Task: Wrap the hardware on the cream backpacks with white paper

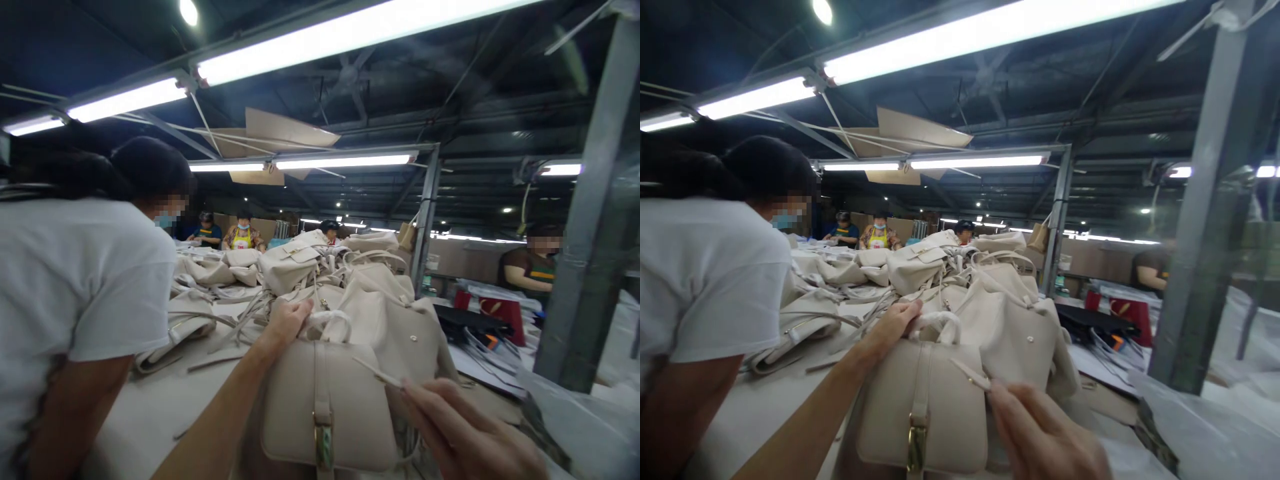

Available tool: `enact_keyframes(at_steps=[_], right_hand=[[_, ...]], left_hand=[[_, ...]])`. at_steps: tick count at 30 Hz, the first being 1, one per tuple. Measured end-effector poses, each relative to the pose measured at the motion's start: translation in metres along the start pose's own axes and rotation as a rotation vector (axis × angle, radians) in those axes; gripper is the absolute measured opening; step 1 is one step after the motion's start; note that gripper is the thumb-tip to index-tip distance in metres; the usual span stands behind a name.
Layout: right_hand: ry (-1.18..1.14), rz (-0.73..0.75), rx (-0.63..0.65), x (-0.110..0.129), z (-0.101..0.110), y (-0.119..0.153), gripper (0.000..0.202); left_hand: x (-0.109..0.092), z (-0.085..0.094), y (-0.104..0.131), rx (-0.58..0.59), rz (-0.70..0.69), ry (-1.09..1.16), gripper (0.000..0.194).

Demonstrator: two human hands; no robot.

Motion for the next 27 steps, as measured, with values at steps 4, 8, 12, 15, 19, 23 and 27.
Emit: enact_keyframes(at_steps=[4, 8, 12, 15, 19, 23, 27], right_hand=[[0.129, -0.020, -0.037, 0.032, -0.034, -0.053, 0.035], [0.170, -0.043, -0.023, 0.039, -0.072, -0.083, 0.030], [0.189, -0.075, -0.067, 0.032, -0.089, -0.090, 0.026], [0.168, -0.084, -0.094, 0.031, -0.094, -0.085, 0.026], [-0.046, -0.247, -0.021, 0.022, -0.100, -0.068, 0.023], [-0.656, -0.742, -0.038, 0.004, -0.104, -0.040, 0.027], [-1.293, -1.175, 0.048, 0.015, -0.115, -0.020, 0.042]], left_hand=[[0.008, -0.002, -0.002, 0.006, 0.054, 0.115, 0.045], [0.012, -0.001, -0.002, 0.005, 0.087, 0.127, 0.023], [0.009, 0.001, -0.009, -0.023, 0.094, 0.095, 0.022], [0.003, -0.006, -0.016, 0.013, 0.067, 0.077, 0.015], [-0.010, -0.011, -0.014, -0.085, -0.037, 0.054, 0.013], [-0.036, -0.006, 0.010, -0.242, -0.235, -0.029, 0.005], [-0.062, -0.007, 0.047, -0.244, -0.509, -0.172, 0.013]])
Point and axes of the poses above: each hand's wrist, its own y-axis away from the middle knuckle, its own z-axis out of the back of the hand, x = y × z, the point moved 6 cm from there along -y, towards the middle knuckle, and after that the axes turned 12 degrees about z, right-handed, at the moved point
